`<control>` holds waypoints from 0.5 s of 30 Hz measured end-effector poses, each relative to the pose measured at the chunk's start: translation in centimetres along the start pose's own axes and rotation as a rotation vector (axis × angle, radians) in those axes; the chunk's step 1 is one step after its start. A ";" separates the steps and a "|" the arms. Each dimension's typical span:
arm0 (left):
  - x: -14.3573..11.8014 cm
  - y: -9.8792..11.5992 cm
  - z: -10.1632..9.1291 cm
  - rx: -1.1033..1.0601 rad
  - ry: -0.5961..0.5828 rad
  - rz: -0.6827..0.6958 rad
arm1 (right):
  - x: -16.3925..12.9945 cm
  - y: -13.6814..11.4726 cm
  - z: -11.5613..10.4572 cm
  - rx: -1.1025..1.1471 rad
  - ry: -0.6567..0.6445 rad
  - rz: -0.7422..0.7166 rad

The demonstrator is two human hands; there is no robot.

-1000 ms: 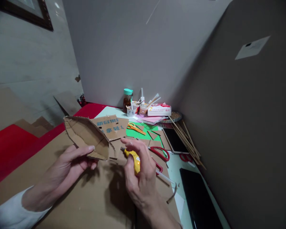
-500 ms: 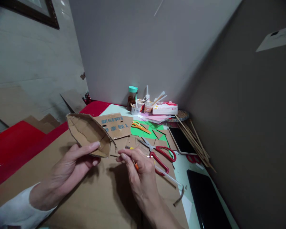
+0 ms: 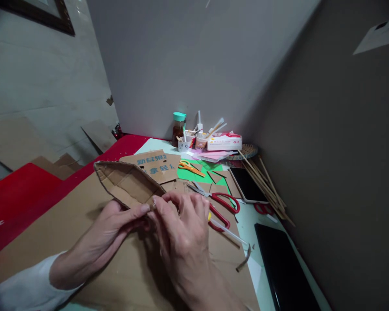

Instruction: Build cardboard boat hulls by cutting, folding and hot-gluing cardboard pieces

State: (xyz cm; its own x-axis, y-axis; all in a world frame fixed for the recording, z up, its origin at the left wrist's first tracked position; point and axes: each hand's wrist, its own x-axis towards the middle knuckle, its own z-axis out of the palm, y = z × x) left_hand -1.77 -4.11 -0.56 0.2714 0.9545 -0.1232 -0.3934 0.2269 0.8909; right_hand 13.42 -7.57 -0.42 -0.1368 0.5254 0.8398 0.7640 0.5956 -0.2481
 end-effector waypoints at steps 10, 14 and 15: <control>-0.1 -0.4 0.2 0.081 0.010 -0.004 | -0.4 0.3 0.5 -0.060 -0.056 -0.029; -0.3 -0.4 0.0 0.155 0.014 0.017 | -0.4 0.4 0.4 -0.070 -0.105 -0.056; -0.3 -0.4 0.0 0.162 0.014 0.024 | -0.4 0.5 0.4 -0.071 -0.126 -0.061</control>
State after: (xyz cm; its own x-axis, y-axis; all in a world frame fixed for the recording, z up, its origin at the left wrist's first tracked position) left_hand -1.70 -4.53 -0.89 0.2508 0.9622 -0.1066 -0.2525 0.1713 0.9523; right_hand 13.59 -7.30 -1.06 -0.2592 0.5643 0.7838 0.7941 0.5865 -0.1597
